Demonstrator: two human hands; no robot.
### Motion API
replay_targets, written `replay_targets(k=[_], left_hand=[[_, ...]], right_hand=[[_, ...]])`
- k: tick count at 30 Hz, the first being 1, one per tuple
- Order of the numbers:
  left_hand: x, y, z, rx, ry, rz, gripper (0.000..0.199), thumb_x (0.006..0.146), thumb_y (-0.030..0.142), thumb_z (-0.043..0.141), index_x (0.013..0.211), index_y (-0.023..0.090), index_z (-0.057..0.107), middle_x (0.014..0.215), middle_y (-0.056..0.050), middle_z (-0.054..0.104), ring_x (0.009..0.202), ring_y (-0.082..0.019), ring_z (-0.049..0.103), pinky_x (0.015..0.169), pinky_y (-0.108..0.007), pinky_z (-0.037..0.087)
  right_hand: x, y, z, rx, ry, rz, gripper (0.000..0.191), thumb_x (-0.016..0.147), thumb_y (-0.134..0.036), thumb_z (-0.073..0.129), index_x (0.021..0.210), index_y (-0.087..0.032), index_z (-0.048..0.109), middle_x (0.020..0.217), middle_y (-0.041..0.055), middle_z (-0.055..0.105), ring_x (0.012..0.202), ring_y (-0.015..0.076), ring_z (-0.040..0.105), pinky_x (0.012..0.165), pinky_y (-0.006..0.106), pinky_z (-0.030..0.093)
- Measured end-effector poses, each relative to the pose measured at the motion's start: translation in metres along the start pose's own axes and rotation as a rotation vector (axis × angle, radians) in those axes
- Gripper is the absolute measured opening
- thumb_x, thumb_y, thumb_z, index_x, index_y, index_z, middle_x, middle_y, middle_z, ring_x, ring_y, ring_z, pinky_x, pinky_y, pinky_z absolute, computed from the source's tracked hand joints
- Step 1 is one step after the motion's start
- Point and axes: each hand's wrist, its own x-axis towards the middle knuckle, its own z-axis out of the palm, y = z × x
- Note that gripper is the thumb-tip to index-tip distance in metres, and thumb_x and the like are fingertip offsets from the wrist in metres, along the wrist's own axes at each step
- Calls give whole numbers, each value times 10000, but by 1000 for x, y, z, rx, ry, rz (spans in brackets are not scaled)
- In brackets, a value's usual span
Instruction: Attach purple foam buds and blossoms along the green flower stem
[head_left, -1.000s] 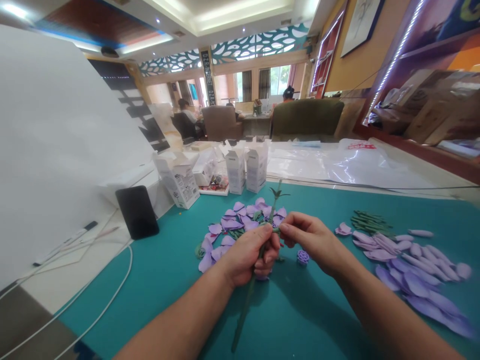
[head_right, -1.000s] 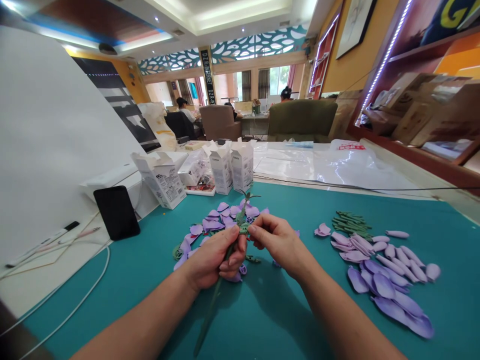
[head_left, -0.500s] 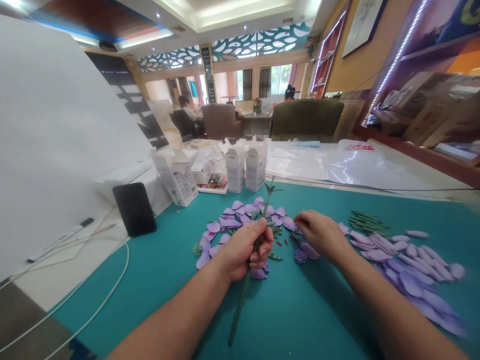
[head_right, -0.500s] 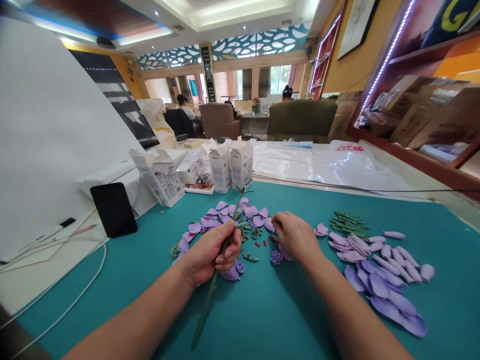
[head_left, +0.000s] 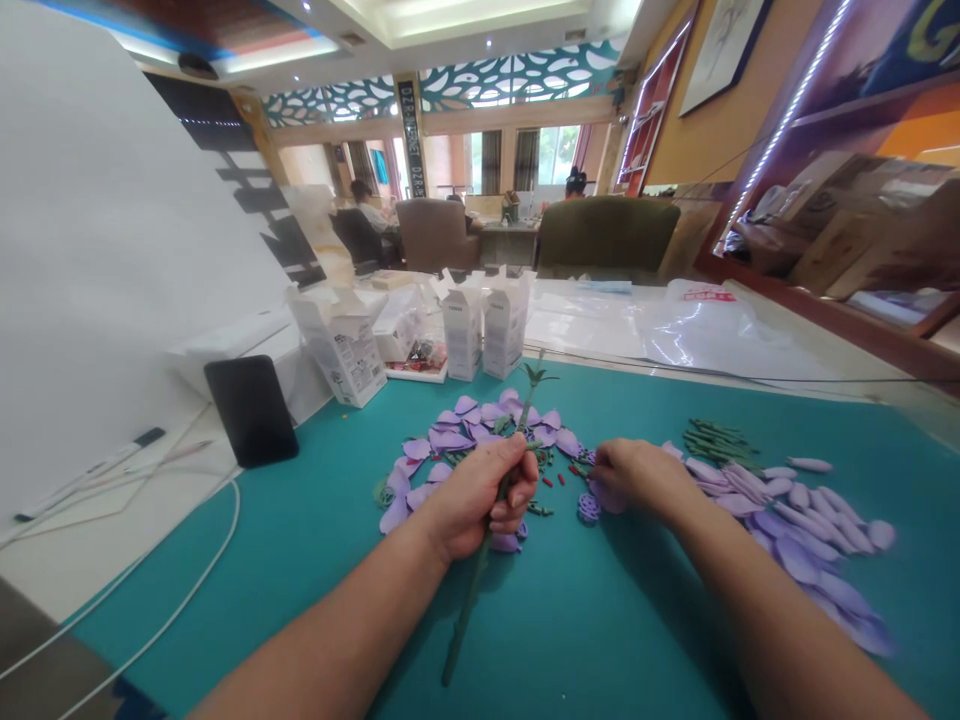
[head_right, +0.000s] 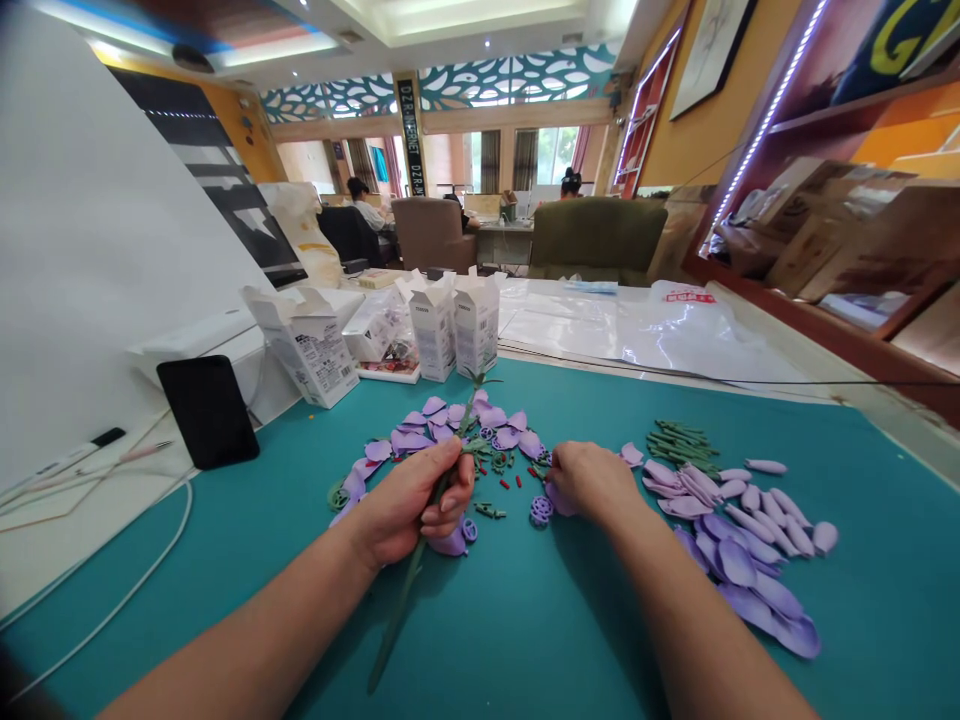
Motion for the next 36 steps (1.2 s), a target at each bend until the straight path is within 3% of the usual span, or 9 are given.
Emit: replay_targets(k=[5, 11, 14, 22, 30, 36], left_hand=[[1, 0, 0, -8, 2, -17, 359, 841, 497, 566, 720, 168, 489, 452, 79, 406, 336, -20, 198, 337, -131, 174], [1, -2, 0, -9, -4, -13, 347, 850, 482, 555, 718, 167, 492, 451, 77, 410, 336, -21, 200, 335, -128, 182], [1, -2, 1, -9, -2, -15, 347, 853, 479, 553, 715, 166, 494, 454, 74, 415, 336, -22, 203, 333, -130, 180], [0, -1, 2, -8, 12, -21, 342, 872, 468, 531, 714, 167, 495, 455, 73, 409, 335, -22, 202, 339, -131, 177], [0, -1, 2, -8, 6, -30, 354, 851, 487, 550, 707, 169, 493, 449, 74, 407, 336, -23, 197, 339, -134, 170], [0, -2, 2, 0, 18, -40, 357, 857, 489, 541, 707, 169, 496, 452, 74, 403, 339, -22, 199, 347, -134, 175]], right_hand=[[-5, 0, -2, -46, -43, 13, 279, 880, -251, 437, 941, -183, 701, 993, 169, 721, 878, 305, 672, 617, 323, 365], [-1, -3, -1, -13, -42, -52, 287, 917, -284, 395, 982, -210, 665, 963, 105, 721, 877, 249, 659, 622, 293, 354], [2, -1, 0, -15, -18, -20, 296, 915, -258, 389, 1027, -193, 655, 982, 124, 713, 886, 254, 653, 627, 297, 349], [-4, -8, 2, -9, -9, -3, 230, 858, -257, 458, 947, -233, 668, 962, 96, 717, 869, 263, 655, 590, 297, 328], [-5, -17, 4, -34, 2, 3, 252, 808, -171, 474, 944, -219, 680, 971, 119, 716, 873, 269, 659, 614, 298, 366], [-6, -17, 4, -29, 10, 12, 212, 753, -133, 504, 831, -198, 690, 912, 136, 721, 832, 277, 664, 588, 299, 338]])
